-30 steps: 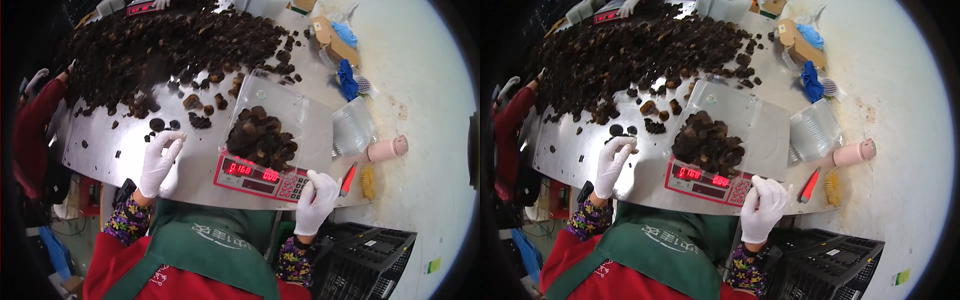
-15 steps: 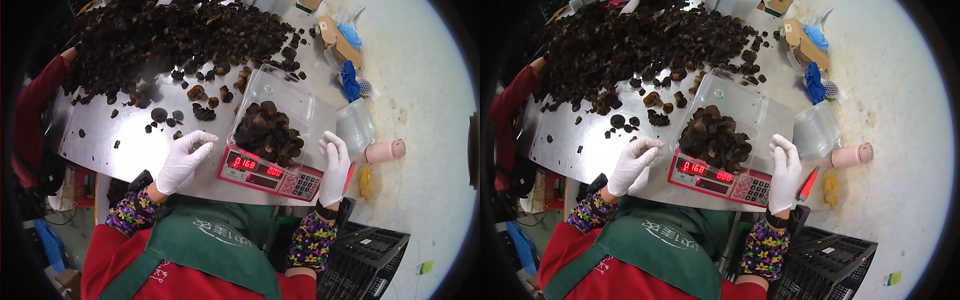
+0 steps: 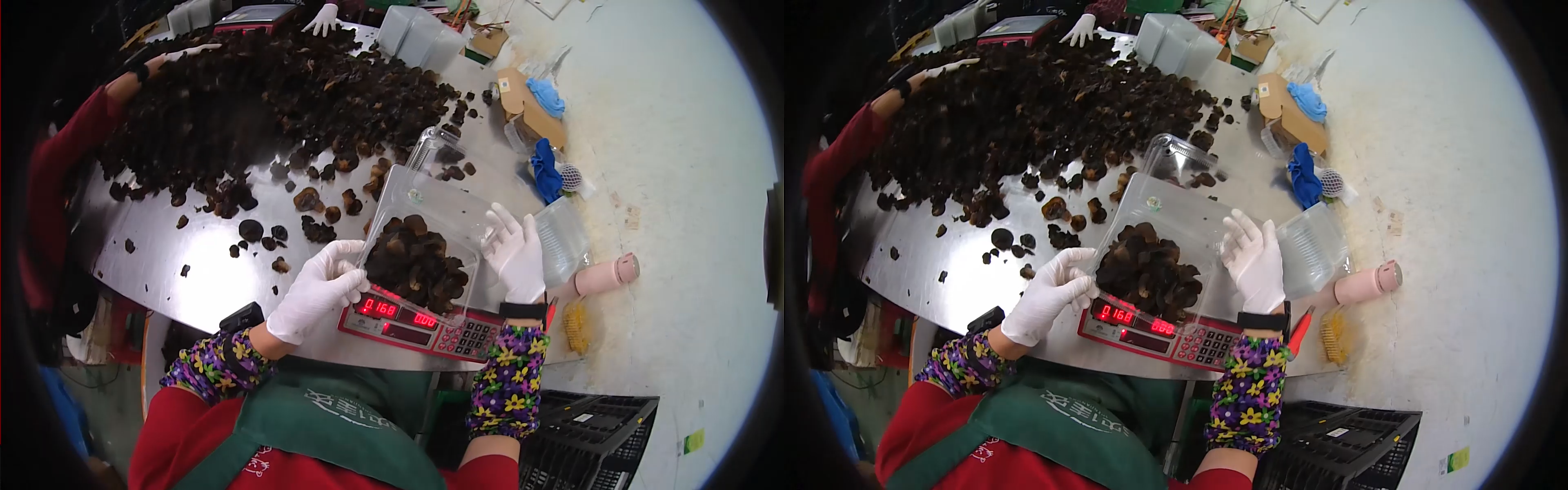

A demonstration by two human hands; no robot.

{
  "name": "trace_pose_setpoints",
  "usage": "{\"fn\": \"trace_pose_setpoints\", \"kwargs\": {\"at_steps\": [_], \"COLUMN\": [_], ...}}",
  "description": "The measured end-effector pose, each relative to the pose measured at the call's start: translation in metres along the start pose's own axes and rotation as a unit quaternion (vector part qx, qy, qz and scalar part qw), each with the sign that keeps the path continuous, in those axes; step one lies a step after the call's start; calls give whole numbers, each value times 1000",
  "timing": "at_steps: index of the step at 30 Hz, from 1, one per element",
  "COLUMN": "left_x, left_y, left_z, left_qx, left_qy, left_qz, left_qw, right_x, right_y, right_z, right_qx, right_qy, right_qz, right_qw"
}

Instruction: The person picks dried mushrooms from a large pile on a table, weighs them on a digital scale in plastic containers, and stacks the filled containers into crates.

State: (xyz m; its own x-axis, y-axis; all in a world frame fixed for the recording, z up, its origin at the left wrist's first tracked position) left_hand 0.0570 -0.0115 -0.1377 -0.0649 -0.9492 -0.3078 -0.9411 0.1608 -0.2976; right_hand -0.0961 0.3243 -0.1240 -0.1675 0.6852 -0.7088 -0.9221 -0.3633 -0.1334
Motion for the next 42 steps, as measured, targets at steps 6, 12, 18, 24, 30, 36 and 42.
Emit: {"fn": "trace_pose_setpoints", "kwargs": {"at_steps": [6,12,18,24,30,36,42], "left_x": [4,4,4,3,-15,-98,-100], "left_y": [-1,6,-3,-14,-28,-57,-41], "left_z": [-6,3,2,3,-5,-5,-8], "left_qx": [123,118,80,82,55,61,21], "left_qy": [-112,2,25,33,-38,-19,101], "left_qz": [25,28,57,72,126,289,314], "left_qw": [986,993,995,994,990,955,944], "right_x": [-73,-56,-66,-60,-102,-127,-157], "right_y": [-104,-150,-148,-150,-176,-234,-431], "right_z": [-41,-96,-103,-103,-106,-58,71], "right_qx": [237,52,48,69,195,349,479], "right_qy": [-697,-407,-306,-359,-277,-147,-477], "right_qz": [9,-191,-198,-174,-240,-201,-462], "right_qw": [677,892,930,914,910,904,573]}}
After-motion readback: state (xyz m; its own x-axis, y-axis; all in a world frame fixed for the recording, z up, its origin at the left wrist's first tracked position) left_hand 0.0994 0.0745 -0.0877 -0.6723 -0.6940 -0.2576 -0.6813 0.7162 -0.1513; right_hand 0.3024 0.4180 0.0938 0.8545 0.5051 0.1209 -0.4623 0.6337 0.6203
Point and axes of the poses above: each hand's wrist, its own y-axis towards the middle knuckle, its own x-axis out of the back of the hand, z = x × y, the point moved 1 cm from there along y, towards the middle knuckle, and after that the axes turned 7 degrees about x, right-handed, at the moved point
